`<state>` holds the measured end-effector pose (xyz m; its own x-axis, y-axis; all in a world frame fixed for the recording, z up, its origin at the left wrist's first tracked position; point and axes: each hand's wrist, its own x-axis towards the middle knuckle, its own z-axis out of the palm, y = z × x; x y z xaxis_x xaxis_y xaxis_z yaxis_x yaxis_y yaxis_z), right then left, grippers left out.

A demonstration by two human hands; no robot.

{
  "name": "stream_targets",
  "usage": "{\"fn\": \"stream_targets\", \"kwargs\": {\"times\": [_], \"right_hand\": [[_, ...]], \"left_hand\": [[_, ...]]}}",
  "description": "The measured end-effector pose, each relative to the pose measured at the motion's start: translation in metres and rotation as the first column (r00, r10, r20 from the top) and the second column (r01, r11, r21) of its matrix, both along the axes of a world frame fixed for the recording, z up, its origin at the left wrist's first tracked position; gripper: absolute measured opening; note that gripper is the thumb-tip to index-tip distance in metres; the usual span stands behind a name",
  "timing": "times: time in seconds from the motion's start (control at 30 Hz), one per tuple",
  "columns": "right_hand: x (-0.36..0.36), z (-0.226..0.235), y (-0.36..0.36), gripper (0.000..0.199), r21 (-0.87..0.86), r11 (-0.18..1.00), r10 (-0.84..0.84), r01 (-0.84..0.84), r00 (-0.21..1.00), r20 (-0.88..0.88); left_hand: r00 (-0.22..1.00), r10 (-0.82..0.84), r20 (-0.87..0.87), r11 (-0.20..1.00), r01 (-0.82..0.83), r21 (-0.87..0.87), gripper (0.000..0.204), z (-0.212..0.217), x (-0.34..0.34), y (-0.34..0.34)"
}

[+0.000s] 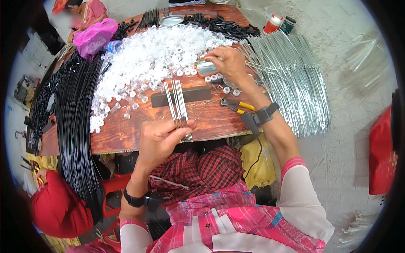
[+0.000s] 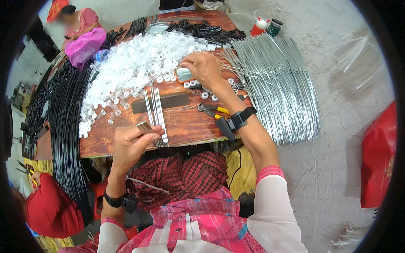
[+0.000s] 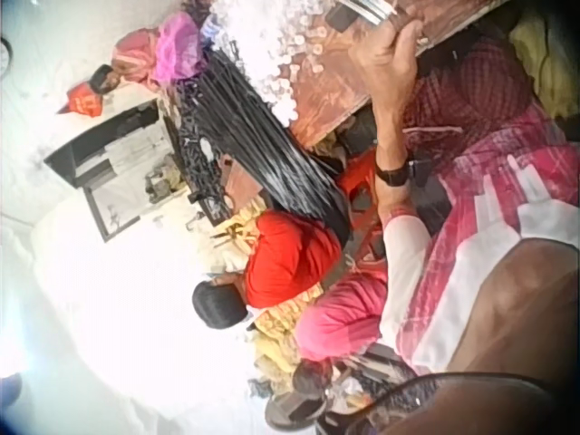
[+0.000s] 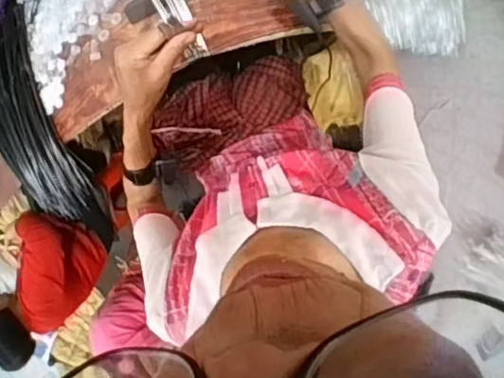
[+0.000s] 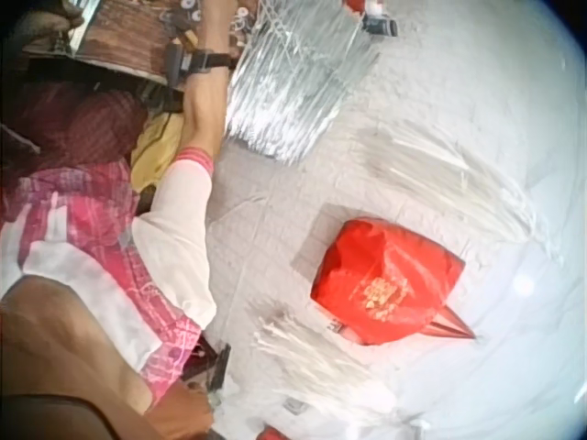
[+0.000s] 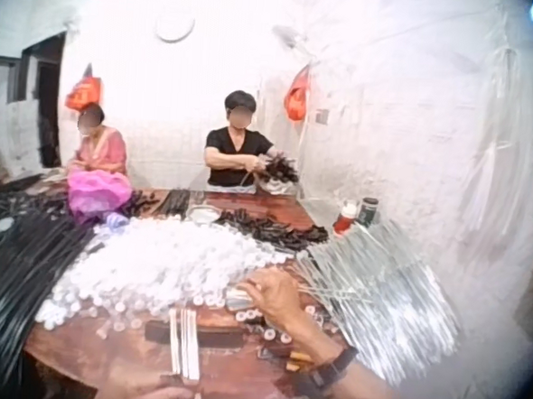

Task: The worker is assembling umbrella ribs by sliding on plastic tips and using pliers to secure the components.

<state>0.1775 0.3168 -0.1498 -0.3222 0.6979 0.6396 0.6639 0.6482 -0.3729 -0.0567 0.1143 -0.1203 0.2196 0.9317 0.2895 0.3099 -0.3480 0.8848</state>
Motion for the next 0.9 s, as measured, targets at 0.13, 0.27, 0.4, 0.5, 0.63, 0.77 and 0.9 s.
{"fn": "stream_targets", "kwargs": {"times": [0.13, 0.27, 0.4, 0.5, 0.63, 0.77, 0.9], "right_hand": [[-0.019, 0.035, -0.053, 0.016, -0.249, 0.905, 0.248, -0.344, 0.904, -0.348], [-0.018, 0.061, -0.113, 0.014, -0.287, 0.749, 0.469, -0.598, 0.783, -0.408], [-0.021, 0.062, -0.134, 0.014, -0.205, 0.780, 0.522, -0.591, 0.796, -0.306], [-0.024, 0.063, -0.142, 0.015, -0.166, 0.790, 0.523, -0.590, 0.789, -0.322], [-0.024, 0.065, -0.143, 0.017, -0.152, 0.797, 0.528, -0.585, 0.796, -0.296], [-0.025, 0.065, -0.143, 0.017, -0.155, 0.785, 0.539, -0.600, 0.785, -0.305], [-0.026, 0.067, -0.145, 0.016, -0.170, 0.789, 0.527, -0.591, 0.792, -0.310]], "left_hand": [[1.000, -0.004, 0.003, 1.000, 0.004, -0.007, 0.016, -0.002, -0.004, 0.001], [1.000, -0.001, -0.020, 1.000, 0.002, 0.012, 0.016, -0.002, -0.005, 0.002], [1.000, 0.019, -0.006, 1.000, -0.019, 0.021, 0.016, -0.005, -0.003, 0.000], [0.999, 0.037, 0.022, 0.997, -0.038, 0.063, 0.015, -0.004, 0.001, -0.001], [0.998, 0.015, -0.054, 0.998, -0.011, 0.066, 0.014, -0.009, -0.004, 0.001], [0.995, 0.024, -0.094, 0.997, -0.016, 0.077, 0.013, -0.009, -0.006, 0.001], [0.999, -0.009, -0.042, 1.000, 0.008, -0.023, 0.015, 0.001, -0.004, -0.002]]}}
